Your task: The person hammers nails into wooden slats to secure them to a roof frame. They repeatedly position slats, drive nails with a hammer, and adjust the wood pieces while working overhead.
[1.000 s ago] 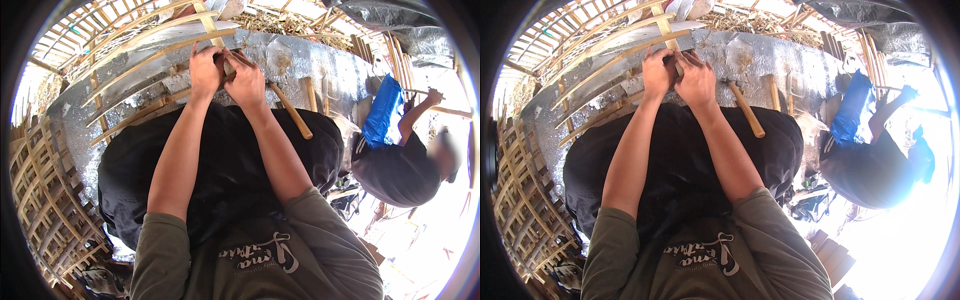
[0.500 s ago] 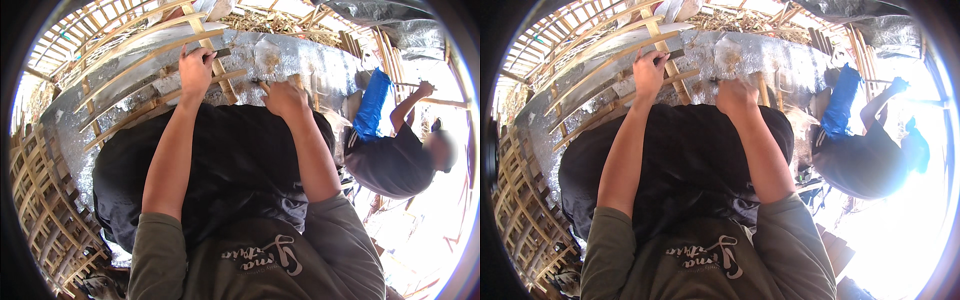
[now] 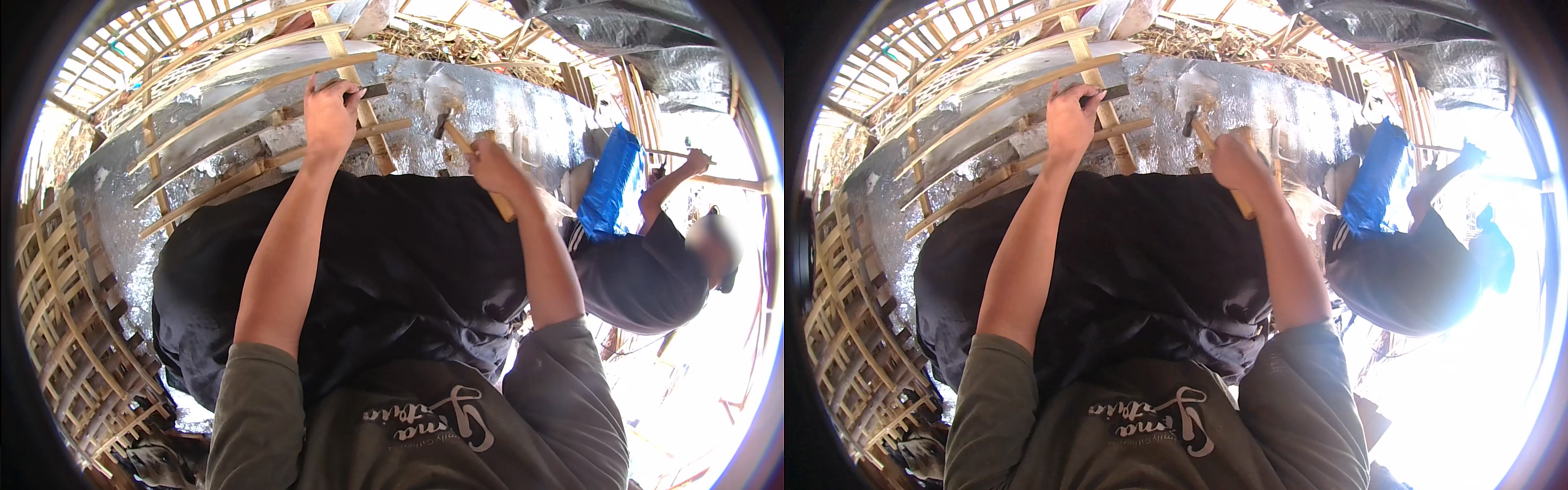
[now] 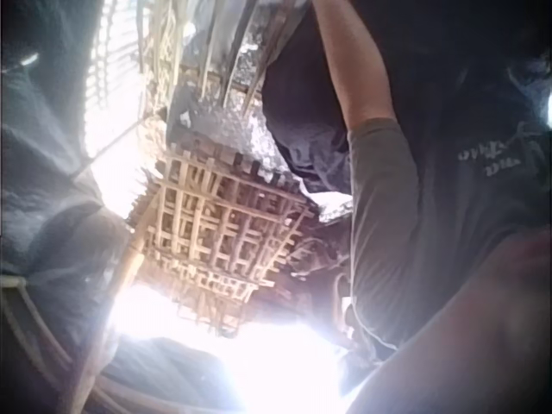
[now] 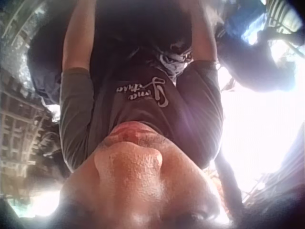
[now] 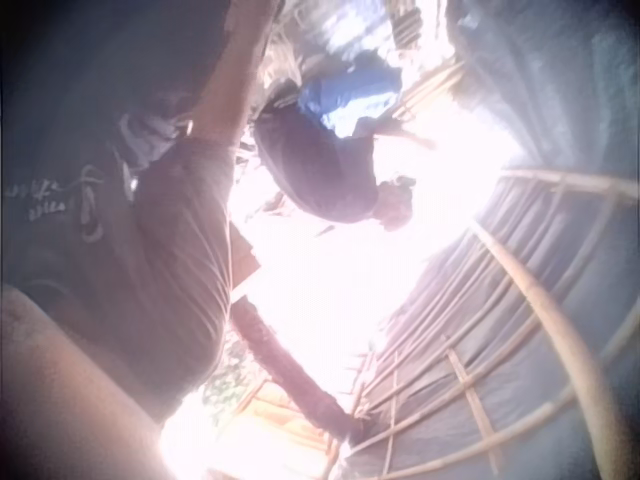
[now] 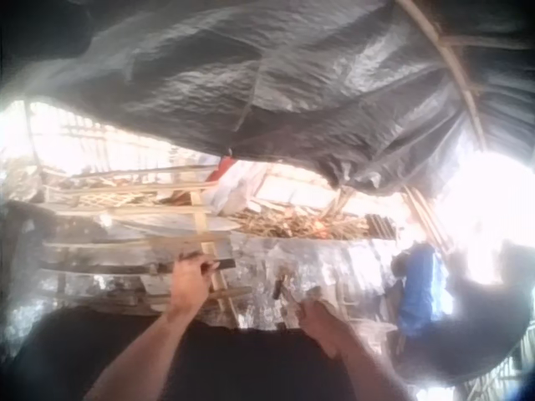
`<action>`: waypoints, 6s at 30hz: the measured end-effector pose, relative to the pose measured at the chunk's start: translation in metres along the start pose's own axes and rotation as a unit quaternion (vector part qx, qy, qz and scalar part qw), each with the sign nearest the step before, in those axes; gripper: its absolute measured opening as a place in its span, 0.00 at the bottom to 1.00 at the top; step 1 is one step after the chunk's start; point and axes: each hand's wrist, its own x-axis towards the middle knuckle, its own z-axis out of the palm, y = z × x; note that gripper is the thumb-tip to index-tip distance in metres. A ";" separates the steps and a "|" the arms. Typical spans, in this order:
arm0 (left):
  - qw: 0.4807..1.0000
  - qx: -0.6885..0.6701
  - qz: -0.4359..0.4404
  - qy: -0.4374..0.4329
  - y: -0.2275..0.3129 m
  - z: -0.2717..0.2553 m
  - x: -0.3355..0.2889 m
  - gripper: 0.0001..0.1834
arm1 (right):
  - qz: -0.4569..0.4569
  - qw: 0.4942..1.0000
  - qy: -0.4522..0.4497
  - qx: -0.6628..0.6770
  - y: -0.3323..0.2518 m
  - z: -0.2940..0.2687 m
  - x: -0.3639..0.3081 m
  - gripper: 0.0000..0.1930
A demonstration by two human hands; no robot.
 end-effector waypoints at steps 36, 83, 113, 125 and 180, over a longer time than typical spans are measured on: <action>1.000 0.011 0.003 0.007 -0.004 0.000 -0.002 0.05 | -0.315 0.912 0.217 0.150 -0.066 -0.024 0.015 0.13; 1.000 0.016 -0.021 -0.003 0.002 -0.003 -0.002 0.03 | -0.254 0.940 0.198 0.109 -0.079 0.010 0.014 0.08; 1.000 0.021 -0.011 0.015 -0.003 -0.001 -0.003 0.05 | -0.230 0.938 0.201 0.163 -0.085 0.007 0.014 0.08; 0.999 0.016 -0.030 0.008 0.005 -0.001 -0.001 0.06 | -0.072 0.974 0.100 0.190 -0.088 0.023 0.123 0.59; 0.913 0.342 -0.003 -0.223 0.050 -0.021 -0.046 0.42 | -0.061 0.964 0.122 0.229 -0.083 0.068 0.139 0.55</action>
